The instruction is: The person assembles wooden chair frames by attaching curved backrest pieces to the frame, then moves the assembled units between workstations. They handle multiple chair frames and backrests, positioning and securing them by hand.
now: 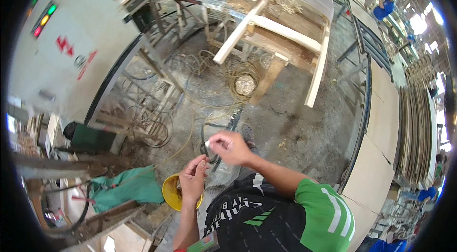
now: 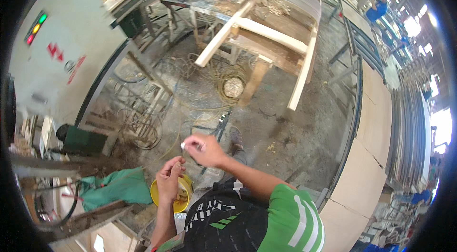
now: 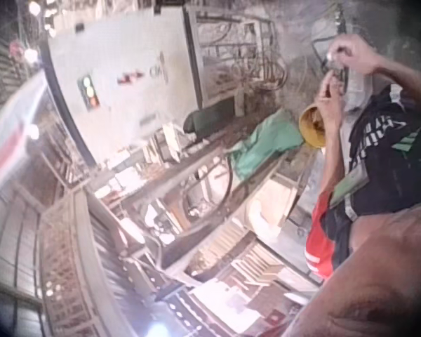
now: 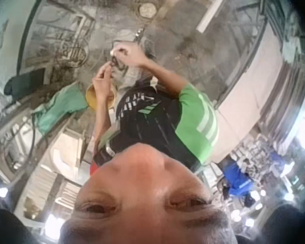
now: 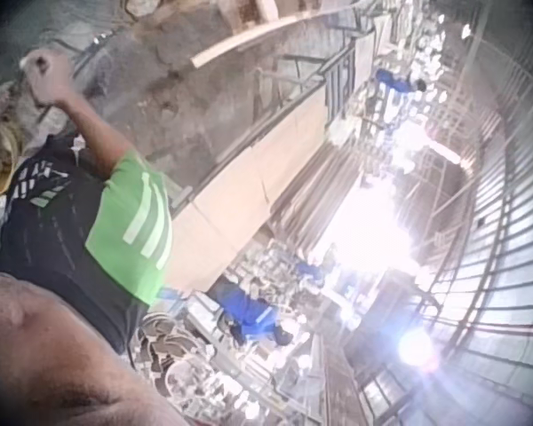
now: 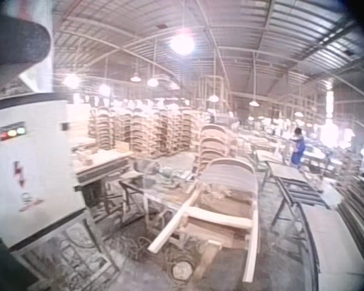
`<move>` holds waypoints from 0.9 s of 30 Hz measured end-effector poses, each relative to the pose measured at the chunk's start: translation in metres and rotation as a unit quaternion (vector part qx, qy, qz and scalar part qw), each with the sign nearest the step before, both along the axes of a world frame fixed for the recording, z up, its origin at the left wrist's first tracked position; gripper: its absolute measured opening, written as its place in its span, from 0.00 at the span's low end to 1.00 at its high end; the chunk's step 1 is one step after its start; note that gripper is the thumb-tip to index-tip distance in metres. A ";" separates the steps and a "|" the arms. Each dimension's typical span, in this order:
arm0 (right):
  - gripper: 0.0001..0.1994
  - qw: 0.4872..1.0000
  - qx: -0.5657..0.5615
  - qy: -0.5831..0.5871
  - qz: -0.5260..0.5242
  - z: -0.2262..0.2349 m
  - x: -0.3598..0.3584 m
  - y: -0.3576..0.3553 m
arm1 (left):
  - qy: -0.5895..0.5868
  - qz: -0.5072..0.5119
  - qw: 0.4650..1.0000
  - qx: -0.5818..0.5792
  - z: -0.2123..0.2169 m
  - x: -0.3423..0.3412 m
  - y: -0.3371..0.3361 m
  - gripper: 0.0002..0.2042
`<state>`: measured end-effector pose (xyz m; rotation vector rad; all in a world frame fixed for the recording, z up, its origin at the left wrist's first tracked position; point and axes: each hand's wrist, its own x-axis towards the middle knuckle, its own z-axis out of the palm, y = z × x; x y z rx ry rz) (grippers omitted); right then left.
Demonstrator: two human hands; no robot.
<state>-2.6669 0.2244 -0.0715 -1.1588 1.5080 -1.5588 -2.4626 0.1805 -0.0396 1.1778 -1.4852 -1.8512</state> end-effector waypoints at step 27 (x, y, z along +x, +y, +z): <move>0.16 0.769 0.166 0.373 -0.491 -0.103 -0.847 -0.380 | -0.386 -0.142 0.815 -0.407 -0.094 -0.480 -0.282 0.32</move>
